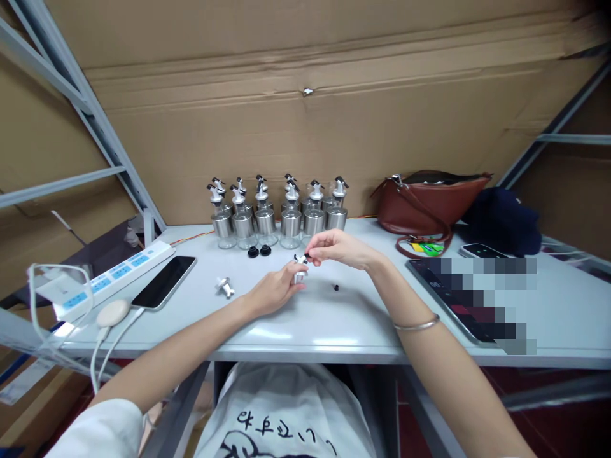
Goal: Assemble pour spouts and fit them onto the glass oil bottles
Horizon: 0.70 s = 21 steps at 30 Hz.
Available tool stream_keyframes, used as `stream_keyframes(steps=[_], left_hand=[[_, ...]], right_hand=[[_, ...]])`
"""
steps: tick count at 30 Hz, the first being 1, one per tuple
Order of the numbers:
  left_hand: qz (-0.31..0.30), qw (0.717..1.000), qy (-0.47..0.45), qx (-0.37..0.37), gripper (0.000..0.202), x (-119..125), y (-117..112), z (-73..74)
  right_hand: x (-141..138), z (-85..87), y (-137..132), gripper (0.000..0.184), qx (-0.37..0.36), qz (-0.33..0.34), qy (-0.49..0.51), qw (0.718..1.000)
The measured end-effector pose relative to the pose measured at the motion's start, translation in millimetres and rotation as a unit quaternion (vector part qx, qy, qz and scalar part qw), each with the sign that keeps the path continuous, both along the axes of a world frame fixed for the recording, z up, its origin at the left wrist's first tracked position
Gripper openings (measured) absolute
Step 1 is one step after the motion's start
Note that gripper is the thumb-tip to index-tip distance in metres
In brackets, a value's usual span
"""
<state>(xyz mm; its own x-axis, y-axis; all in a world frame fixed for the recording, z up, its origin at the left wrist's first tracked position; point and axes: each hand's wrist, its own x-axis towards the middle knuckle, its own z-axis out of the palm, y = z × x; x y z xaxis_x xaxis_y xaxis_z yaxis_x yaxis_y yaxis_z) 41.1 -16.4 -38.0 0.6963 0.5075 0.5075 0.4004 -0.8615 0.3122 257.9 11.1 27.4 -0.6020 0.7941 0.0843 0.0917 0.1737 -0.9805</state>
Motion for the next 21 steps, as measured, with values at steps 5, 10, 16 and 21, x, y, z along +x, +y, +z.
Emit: stream_keyframes(steps=[5,10,16,21], left_hand=[[-0.010,1.000,0.000,0.010,0.022,0.3,-0.3,-1.6],[-0.023,0.999,-0.013,0.029,0.021,-0.3,-0.3,-3.0],[-0.040,0.996,-0.048,0.061,0.025,-4.7,2.2,-7.7],[-0.061,0.992,-0.065,0.086,0.031,-7.7,3.5,-11.8]], right_hand=[[-1.1,0.2,-1.1,0.032,-0.012,0.004,0.010,1.000],[-4.1,-1.3,-0.9,0.031,-0.033,0.017,0.026,0.999],[-14.4,-8.3,-1.6,0.037,-0.068,0.036,0.082,0.994],[-25.3,-13.2,-5.4,0.048,-0.101,0.063,0.122,0.985]])
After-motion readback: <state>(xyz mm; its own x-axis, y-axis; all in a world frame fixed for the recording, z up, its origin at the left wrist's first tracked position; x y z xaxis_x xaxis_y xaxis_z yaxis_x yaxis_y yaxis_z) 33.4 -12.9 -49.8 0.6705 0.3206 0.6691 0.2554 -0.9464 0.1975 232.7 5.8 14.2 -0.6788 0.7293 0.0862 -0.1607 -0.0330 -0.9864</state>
